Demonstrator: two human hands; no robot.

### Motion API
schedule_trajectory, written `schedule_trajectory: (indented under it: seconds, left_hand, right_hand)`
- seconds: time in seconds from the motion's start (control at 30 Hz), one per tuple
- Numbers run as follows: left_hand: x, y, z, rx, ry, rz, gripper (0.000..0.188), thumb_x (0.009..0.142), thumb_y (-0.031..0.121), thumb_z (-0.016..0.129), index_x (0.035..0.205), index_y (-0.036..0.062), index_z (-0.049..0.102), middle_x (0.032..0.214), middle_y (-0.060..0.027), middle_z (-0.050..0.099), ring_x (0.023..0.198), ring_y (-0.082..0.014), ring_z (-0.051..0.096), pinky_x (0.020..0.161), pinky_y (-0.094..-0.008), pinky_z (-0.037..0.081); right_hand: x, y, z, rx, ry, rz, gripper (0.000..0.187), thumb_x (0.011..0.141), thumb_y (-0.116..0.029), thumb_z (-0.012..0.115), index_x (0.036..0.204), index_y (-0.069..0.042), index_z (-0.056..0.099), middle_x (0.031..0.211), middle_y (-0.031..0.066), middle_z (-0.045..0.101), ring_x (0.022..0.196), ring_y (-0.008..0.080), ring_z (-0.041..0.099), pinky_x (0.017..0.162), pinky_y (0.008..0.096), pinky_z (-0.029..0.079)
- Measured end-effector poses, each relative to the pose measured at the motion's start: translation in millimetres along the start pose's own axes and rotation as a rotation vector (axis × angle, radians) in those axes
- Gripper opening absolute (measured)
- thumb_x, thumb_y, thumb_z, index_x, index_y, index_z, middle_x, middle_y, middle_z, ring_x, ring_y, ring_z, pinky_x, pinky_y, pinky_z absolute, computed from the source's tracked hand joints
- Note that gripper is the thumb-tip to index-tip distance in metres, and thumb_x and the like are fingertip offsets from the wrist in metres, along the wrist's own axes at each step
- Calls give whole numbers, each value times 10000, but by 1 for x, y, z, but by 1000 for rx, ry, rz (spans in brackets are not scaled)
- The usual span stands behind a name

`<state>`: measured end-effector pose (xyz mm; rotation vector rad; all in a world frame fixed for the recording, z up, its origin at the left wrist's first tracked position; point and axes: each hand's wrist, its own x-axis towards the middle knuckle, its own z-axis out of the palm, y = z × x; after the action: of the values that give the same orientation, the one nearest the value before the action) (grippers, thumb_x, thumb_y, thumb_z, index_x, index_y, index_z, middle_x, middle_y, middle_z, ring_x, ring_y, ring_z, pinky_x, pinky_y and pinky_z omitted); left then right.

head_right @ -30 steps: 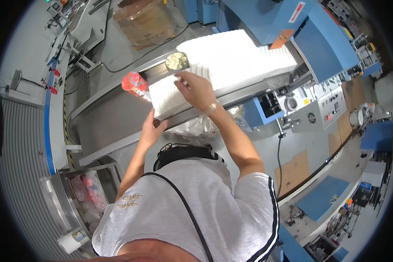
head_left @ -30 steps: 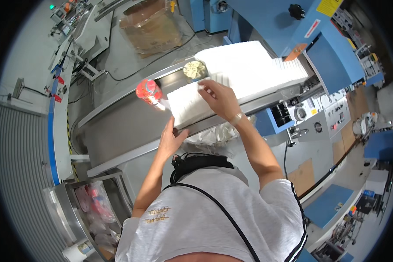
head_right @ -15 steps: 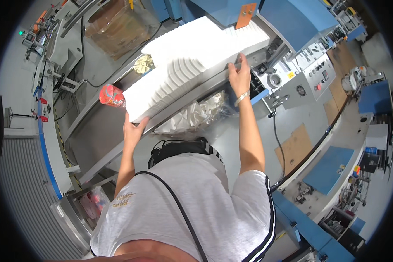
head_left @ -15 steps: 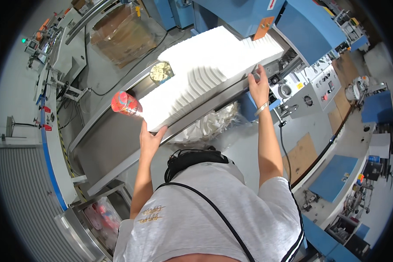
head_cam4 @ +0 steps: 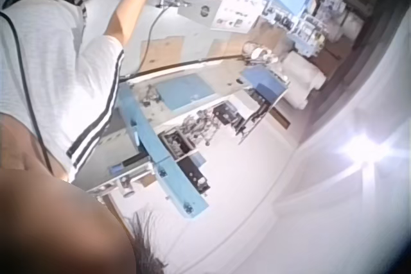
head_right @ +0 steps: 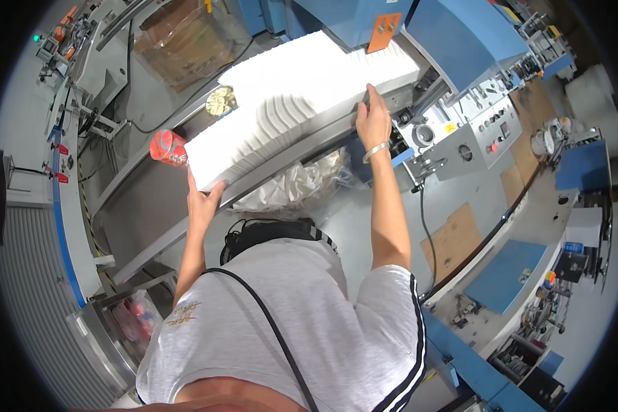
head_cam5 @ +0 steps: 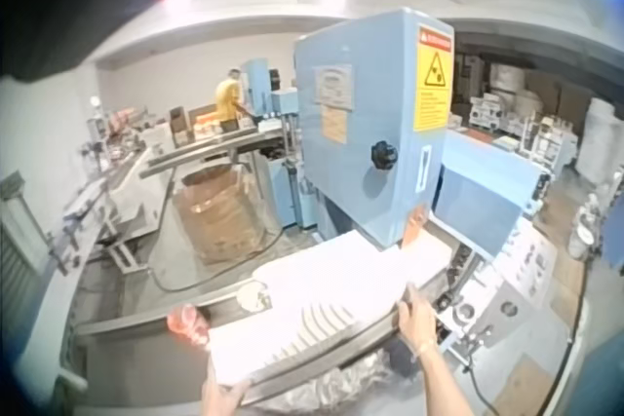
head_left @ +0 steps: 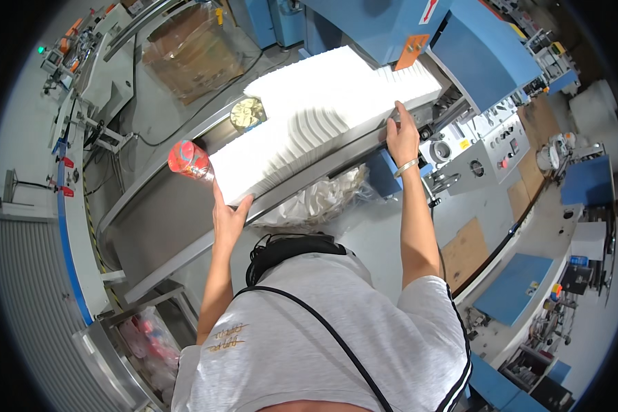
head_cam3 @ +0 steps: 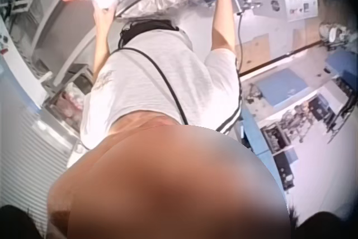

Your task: Sort fan-folded paper products and place them onto a moving conveyor belt.

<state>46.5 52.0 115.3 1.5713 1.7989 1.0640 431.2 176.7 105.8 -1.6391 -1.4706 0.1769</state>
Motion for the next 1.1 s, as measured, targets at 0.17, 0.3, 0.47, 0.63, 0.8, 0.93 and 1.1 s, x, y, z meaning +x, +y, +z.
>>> schedule_trajectory:
  seconds: [0.17,0.3,0.47,0.63,0.8,0.93,1.1]
  left_hand:
    - [0,3,-1,-2,0,11,826,774,162,714,1425,22,224,1217,-254,540,1075,-343,571,909,-389,439]
    - [-2,4,0,16,22,26,826,770,155,712,1425,26,225,1227,-258,530,1084,-350,566,917,-389,435]
    - [-2,0,1,12,21,0,821,767,148,710,1422,27,231,1233,-260,523,1100,-352,557,927,-388,430]
    - [-1,1,1,-1,24,-2,814,765,136,705,1421,24,236,1236,-258,521,1108,-349,552,932,-391,428]
    - [-1,0,2,-7,31,-18,812,763,127,706,1419,20,239,1226,-258,530,1099,-349,559,929,-393,431]
    - [-1,1,4,11,46,12,811,764,124,705,1420,22,240,1221,-260,536,1094,-351,565,922,-392,436]
    - [-3,2,6,5,41,-11,821,767,119,701,1432,33,227,1222,-263,538,1081,-348,575,905,-389,446]
  right_hand:
    - [-4,-11,-2,-42,-8,-22,423,825,-82,574,1245,-57,527,1167,196,578,951,360,591,825,404,483]
    - [-9,-18,-3,-63,-3,-61,392,825,-66,568,1217,-52,547,1181,190,575,1049,365,566,882,407,472]
    - [-11,-23,-2,-84,17,-94,386,822,-61,572,1208,-50,552,1181,186,577,1049,364,565,881,407,472]
    - [-13,-25,0,-101,3,-30,401,822,-66,579,1221,-54,542,1186,181,574,1057,364,561,881,408,472]
    - [-13,-25,2,-203,25,-129,390,827,-75,577,1216,-62,548,1177,176,577,1050,352,566,878,410,476]
    - [-12,-26,2,-221,49,-155,358,823,-64,570,1181,-50,565,1156,182,581,1029,354,569,861,415,479]
    - [-2,-29,6,-166,43,-94,290,842,-129,551,1100,-3,591,1072,220,606,847,364,603,776,415,485]
